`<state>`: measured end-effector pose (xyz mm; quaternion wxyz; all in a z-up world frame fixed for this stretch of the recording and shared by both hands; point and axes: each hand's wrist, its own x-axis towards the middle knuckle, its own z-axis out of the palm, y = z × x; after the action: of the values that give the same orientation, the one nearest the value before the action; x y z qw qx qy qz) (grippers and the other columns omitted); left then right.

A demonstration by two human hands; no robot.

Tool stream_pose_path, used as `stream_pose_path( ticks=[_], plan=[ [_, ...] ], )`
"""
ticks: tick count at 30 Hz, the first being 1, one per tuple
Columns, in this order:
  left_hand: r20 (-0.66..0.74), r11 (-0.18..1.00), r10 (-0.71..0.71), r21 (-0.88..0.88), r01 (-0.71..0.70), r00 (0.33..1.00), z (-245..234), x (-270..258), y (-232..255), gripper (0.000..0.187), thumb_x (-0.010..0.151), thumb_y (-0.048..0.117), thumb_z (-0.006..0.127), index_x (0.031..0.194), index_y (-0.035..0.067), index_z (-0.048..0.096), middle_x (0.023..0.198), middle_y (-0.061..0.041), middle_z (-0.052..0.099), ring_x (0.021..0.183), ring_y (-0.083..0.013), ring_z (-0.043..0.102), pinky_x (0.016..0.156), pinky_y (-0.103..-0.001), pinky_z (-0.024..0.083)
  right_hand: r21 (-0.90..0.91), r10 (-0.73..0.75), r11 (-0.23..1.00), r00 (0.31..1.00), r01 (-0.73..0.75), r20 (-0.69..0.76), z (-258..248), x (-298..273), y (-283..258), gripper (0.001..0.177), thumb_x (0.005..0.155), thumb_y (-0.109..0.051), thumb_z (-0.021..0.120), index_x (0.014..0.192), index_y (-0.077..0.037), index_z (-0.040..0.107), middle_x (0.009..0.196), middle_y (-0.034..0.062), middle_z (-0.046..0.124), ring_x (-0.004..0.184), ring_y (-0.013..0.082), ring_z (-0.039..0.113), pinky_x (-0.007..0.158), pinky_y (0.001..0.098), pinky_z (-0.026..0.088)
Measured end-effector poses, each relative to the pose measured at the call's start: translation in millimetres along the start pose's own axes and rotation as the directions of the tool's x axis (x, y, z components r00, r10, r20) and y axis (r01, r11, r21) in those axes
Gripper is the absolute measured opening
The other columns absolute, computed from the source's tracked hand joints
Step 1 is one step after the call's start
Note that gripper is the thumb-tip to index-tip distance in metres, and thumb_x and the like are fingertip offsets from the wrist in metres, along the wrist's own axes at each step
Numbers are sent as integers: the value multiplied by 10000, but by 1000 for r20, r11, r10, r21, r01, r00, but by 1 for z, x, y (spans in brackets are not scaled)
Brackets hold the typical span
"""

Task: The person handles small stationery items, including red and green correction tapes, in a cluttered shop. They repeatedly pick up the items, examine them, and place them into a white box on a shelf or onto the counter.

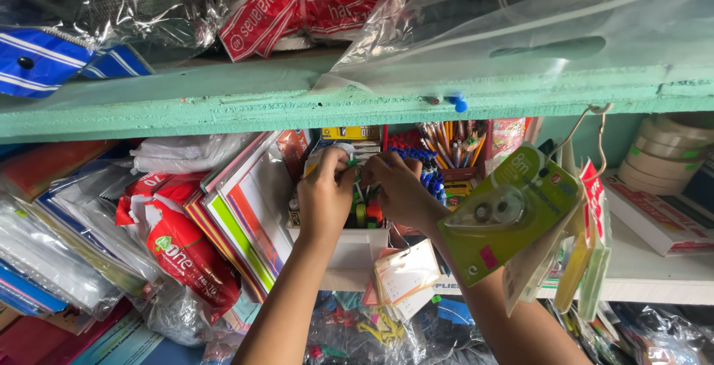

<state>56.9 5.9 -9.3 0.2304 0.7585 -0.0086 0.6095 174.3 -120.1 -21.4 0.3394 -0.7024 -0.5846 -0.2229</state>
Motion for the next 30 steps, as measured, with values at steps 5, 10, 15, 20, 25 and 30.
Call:
stream_pose_path(
  ticks=[5,10,15,20,25,30],
  plan=[
    [137,998,-3,69,-7,991,2,-1,-6,217,853,18,759,996,66,602,853,-137,733,787,-344,735,621,-433,560,-54,-129,991,986,124,-102,8,2,7,496,670,56,562,1141,-100,556,1183,86,603,1200,302,512,928,491,308],
    [211,985,49,150,-82,976,10,-6,-7,273,827,35,763,1054,70,616,869,-135,743,789,-357,726,655,-468,548,60,94,994,991,-89,-92,-1,-4,3,417,733,57,571,1106,-126,604,1114,51,653,1186,269,557,958,482,341],
    [257,961,53,248,-119,965,9,-5,-13,335,759,88,805,1049,85,637,822,-155,727,758,-377,703,651,-499,530,107,28,994,983,-8,-182,-19,-1,-18,408,651,41,716,1032,-84,643,1034,105,670,1082,314,585,896,500,371],
    [363,943,166,212,-255,917,0,1,-16,350,721,154,848,994,89,640,818,-171,693,841,-382,687,727,-488,527,270,200,953,955,-137,-221,5,3,9,139,805,-36,764,924,-76,705,867,92,695,788,257,706,697,377,558],
    [508,890,196,268,-370,839,-19,1,-10,513,744,112,797,1192,36,559,832,-164,703,940,-360,673,929,-518,440,131,58,991,946,-16,-320,-4,5,-1,155,734,-38,798,857,-73,709,853,82,695,862,306,642,765,424,500],
    [500,844,254,304,-442,828,-29,-3,-11,623,763,27,735,1344,53,513,879,-161,714,1105,-338,635,983,-495,412,74,89,995,924,-66,-372,3,7,-12,158,743,-90,817,874,-122,735,946,40,667,947,300,549,823,433,437]
  ],
)
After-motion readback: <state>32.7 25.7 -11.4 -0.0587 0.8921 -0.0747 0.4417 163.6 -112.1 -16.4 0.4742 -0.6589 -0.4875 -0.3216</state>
